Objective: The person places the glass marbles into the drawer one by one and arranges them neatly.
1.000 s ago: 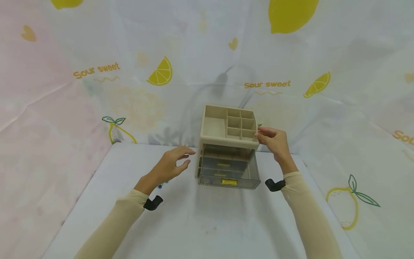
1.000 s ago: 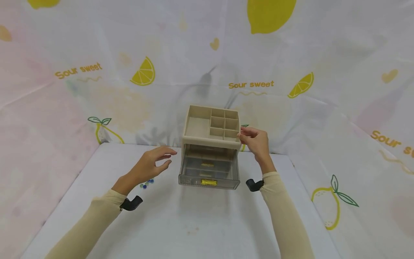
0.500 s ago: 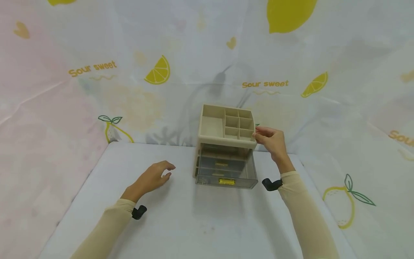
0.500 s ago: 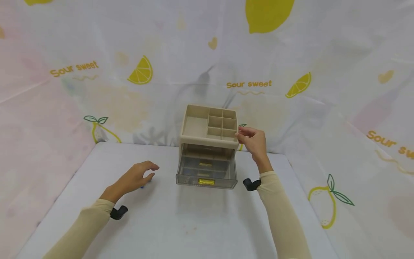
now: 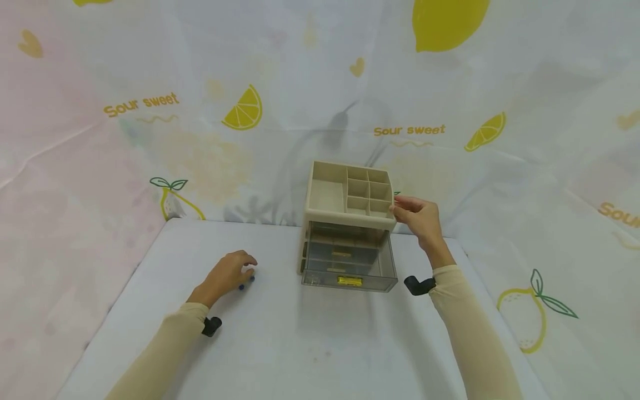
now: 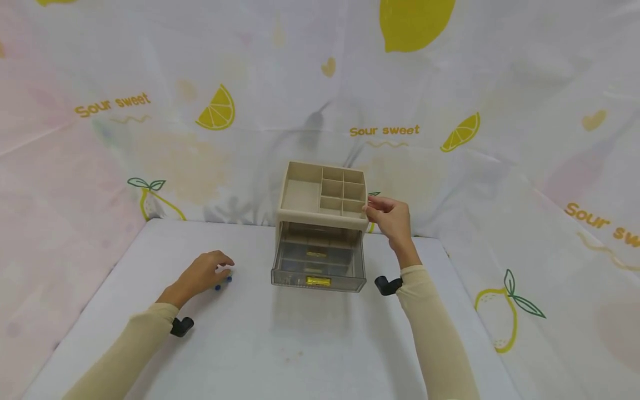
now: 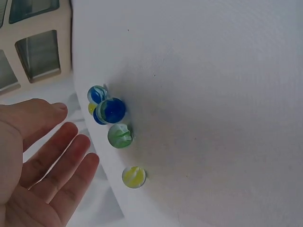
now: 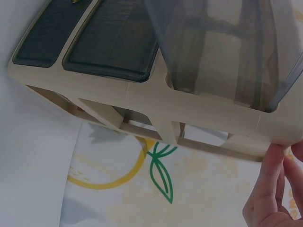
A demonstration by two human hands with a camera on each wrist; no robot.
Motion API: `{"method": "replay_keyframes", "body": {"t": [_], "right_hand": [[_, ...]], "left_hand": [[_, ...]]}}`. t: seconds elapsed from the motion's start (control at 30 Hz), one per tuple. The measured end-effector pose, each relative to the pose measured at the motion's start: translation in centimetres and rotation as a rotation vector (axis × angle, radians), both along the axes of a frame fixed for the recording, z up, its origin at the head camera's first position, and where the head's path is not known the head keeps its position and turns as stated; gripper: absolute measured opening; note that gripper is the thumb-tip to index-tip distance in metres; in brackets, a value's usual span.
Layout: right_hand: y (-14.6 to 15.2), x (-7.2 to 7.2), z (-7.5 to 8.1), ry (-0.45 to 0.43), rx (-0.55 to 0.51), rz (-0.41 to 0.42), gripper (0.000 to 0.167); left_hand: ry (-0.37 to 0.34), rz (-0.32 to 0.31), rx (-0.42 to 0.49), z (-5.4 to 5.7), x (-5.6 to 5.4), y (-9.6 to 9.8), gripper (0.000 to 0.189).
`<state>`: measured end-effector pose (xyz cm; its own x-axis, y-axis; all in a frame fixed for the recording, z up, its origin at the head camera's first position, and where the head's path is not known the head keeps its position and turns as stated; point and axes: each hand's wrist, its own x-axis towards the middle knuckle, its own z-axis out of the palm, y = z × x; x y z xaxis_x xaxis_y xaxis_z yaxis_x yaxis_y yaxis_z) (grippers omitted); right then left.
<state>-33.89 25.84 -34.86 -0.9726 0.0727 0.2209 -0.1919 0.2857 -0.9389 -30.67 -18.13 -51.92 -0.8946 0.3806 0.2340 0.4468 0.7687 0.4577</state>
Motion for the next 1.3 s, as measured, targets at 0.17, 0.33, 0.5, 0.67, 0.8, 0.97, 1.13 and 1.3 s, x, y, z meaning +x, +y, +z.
{"method": "replay_keyframes", "body": {"t": [0.17, 0.33, 0.5, 0.67, 0.8, 0.97, 1.13, 1.3], "right_hand": [[0.0, 0.1, 0.1, 0.001, -0.005, -0.002, 0.038], [0.0, 0.2, 0.0, -0.002, 0.002, 0.001, 0.039], [0.0, 0.1, 0.0, -0.001, 0.007, -0.002, 0.038], [0.0, 0.0, 0.0, 0.004, -0.006, -0.003, 0.038], [0.0, -0.1, -0.1, 0.006, -0.015, -0.004, 0.039], [0.0, -0.2, -0.1, 0.003, -0.004, -0.006, 0.038], [0.2, -0.3, -0.2, -0.002, 0.017, -0.007, 0.038], [0.1, -0.1, -0.2, 0.005, 0.000, -0.003, 0.038]], "left_hand": [[-0.048, -0.004, -0.020, 0.0, -0.2, 0.1, 0.013], [-0.065, -0.010, -0.019, -0.2, -0.3, 0.3, 0.010], [-0.063, -0.022, 0.011, -0.7, -0.7, 0.1, 0.011], [-0.082, -0.039, 0.015, -1.2, -1.1, -0.2, 0.010], [-0.111, -0.043, 0.009, -1.4, -1.3, -0.2, 0.012], [-0.138, -0.024, -0.002, -1.3, -1.3, 0.0, 0.013], [-0.150, -0.015, 0.015, -1.3, -1.3, 0.1, 0.014], [-0.133, -0.012, 0.019, -1.6, -1.3, 0.2, 0.012]]}}
